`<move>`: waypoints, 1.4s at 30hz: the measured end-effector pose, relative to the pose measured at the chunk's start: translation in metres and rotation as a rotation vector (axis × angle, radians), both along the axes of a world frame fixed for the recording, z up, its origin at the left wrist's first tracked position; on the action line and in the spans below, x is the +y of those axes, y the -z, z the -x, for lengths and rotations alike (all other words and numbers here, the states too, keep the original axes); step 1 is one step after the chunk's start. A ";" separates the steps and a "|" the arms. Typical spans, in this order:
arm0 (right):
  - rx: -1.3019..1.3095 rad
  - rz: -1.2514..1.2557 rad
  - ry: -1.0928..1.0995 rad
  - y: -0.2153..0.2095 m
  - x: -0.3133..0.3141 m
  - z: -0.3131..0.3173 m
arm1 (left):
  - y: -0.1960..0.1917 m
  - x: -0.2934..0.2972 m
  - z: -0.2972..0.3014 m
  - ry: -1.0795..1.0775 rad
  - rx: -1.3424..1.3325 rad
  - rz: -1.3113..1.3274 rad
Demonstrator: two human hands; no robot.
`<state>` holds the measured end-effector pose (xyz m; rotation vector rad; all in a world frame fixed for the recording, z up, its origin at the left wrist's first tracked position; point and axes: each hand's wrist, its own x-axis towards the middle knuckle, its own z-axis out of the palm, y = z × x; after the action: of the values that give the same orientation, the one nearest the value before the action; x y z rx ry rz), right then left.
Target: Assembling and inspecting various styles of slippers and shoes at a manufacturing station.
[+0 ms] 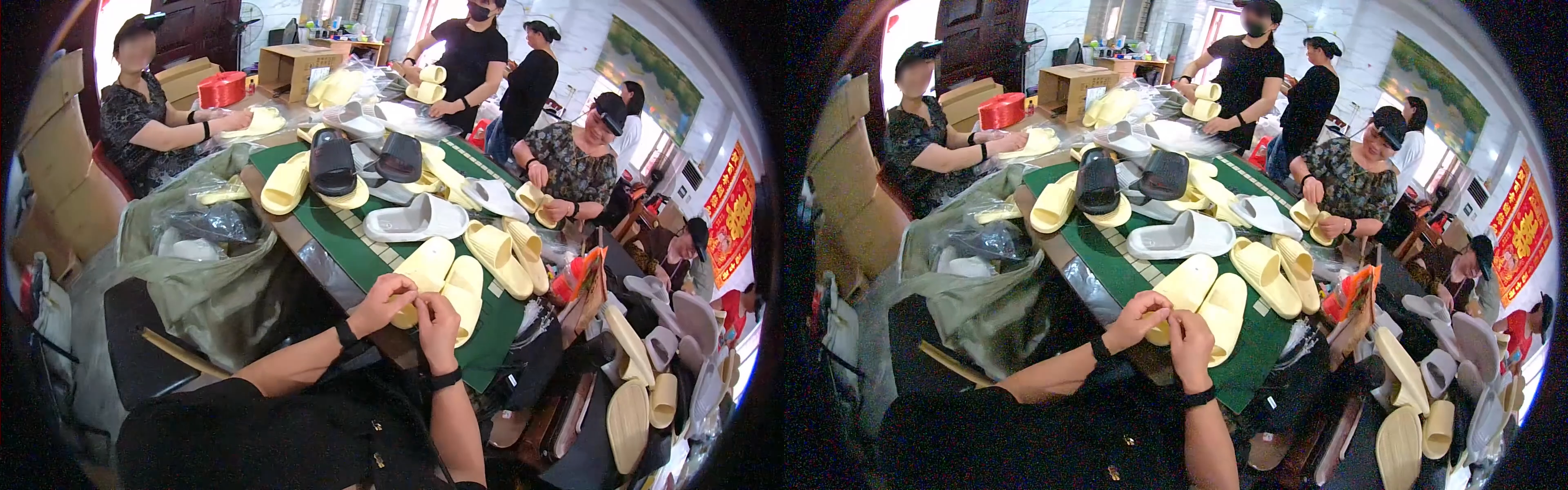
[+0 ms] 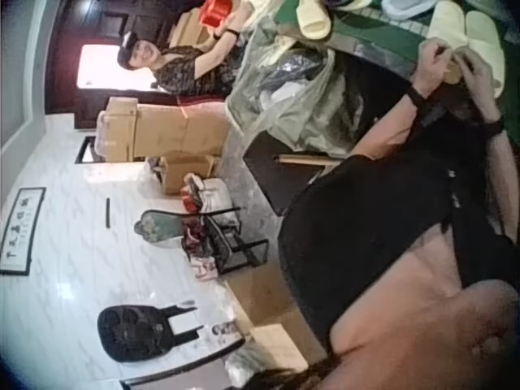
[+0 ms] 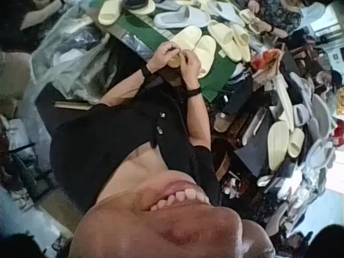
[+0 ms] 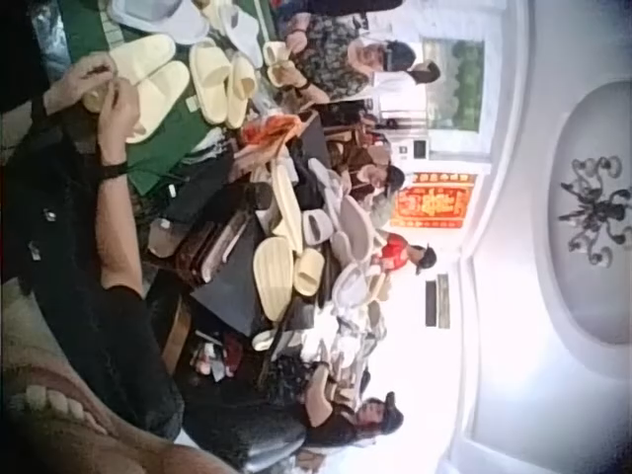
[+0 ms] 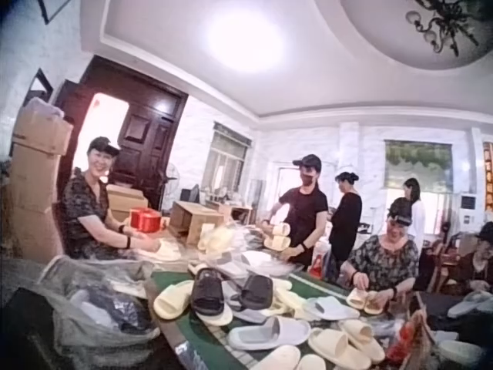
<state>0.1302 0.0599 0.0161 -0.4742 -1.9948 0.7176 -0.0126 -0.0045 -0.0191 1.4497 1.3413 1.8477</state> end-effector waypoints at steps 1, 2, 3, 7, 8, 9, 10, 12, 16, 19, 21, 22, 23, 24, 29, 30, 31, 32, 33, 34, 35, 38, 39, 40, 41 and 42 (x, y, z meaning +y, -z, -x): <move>-0.002 -0.001 -0.013 -0.001 -0.001 0.000 | -0.002 0.000 0.000 0.000 0.042 0.001; -0.004 0.017 -0.005 -0.002 -0.003 -0.001 | -0.003 -0.003 -0.003 0.036 -0.092 -0.018; -0.004 0.030 0.002 -0.003 -0.002 0.000 | -0.005 -0.004 -0.003 0.019 -0.091 -0.027; -0.194 0.052 -0.018 -0.018 -0.009 -0.015 | -0.015 -0.013 0.008 -0.050 -0.398 -0.156; -0.195 0.037 -0.037 -0.022 -0.009 -0.019 | -0.018 -0.017 0.014 -0.105 -0.431 -0.194; -0.250 0.202 -0.121 -0.025 -0.007 -0.025 | -0.027 -0.022 0.016 -0.116 -0.429 -0.211; -0.307 0.369 -0.205 -0.029 -0.004 -0.029 | -0.040 -0.030 0.017 -0.106 -0.381 -0.196; -0.153 0.387 -0.245 -0.041 -0.005 -0.030 | -0.059 -0.041 0.015 -0.074 -0.294 -0.183; -0.123 0.466 -0.362 -0.051 -0.021 -0.026 | -0.096 -0.043 -0.007 0.246 -0.364 -0.279; -0.306 0.277 -0.565 -0.045 -0.022 -0.026 | -0.119 -0.031 -0.006 0.311 -0.320 -0.369; -0.369 0.502 -0.634 -0.049 -0.024 -0.033 | -0.131 -0.025 0.003 0.312 -0.307 -0.379; -0.368 0.501 -0.622 -0.053 -0.026 -0.037 | -0.135 -0.021 0.009 0.273 -0.294 -0.363; -0.237 0.586 -0.564 -0.059 -0.031 -0.044 | -0.138 -0.017 0.013 0.233 -0.282 -0.347; -0.103 0.667 -0.511 -0.065 -0.036 -0.047 | -0.145 -0.017 0.012 0.249 -0.364 -0.350; 0.233 0.530 -0.323 -0.084 -0.047 -0.043 | -0.152 0.002 -0.019 0.359 -0.224 -0.215; 0.300 0.699 -0.360 -0.083 -0.051 -0.047 | -0.150 0.007 -0.028 0.265 -0.021 -0.301; 0.365 0.870 -0.399 -0.084 -0.054 -0.048 | -0.150 0.012 -0.033 0.164 0.182 -0.381; 0.353 0.906 -0.394 -0.088 -0.059 -0.050 | -0.149 0.015 -0.036 0.154 0.183 -0.386; 0.347 0.903 -0.407 -0.084 -0.057 -0.056 | -0.150 0.017 -0.037 0.188 0.223 -0.387; 0.284 0.865 -0.408 -0.079 -0.054 -0.066 | -0.150 0.017 -0.036 0.221 0.263 -0.386; 0.223 0.827 -0.410 -0.074 -0.051 -0.072 | -0.149 0.018 -0.033 0.207 0.267 -0.387; 0.261 0.929 -0.281 -0.091 -0.065 -0.075 | -0.145 0.019 -0.022 0.252 0.260 -0.264; 0.287 0.936 -0.336 -0.088 -0.062 -0.080 | -0.144 0.018 -0.024 0.246 0.268 -0.259; 0.283 0.850 -0.199 -0.085 -0.065 -0.078 | -0.141 0.019 -0.030 0.393 0.109 -0.196; 0.348 0.771 -0.115 -0.079 -0.064 -0.072 | -0.139 0.019 -0.036 0.535 -0.052 -0.131; 0.348 0.738 -0.086 -0.082 -0.068 -0.070 | -0.139 0.018 -0.042 0.639 -0.102 -0.127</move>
<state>0.1999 -0.0082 0.0985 -0.6357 -1.3877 1.4899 0.0291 0.0132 0.1204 1.5821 0.6094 1.5622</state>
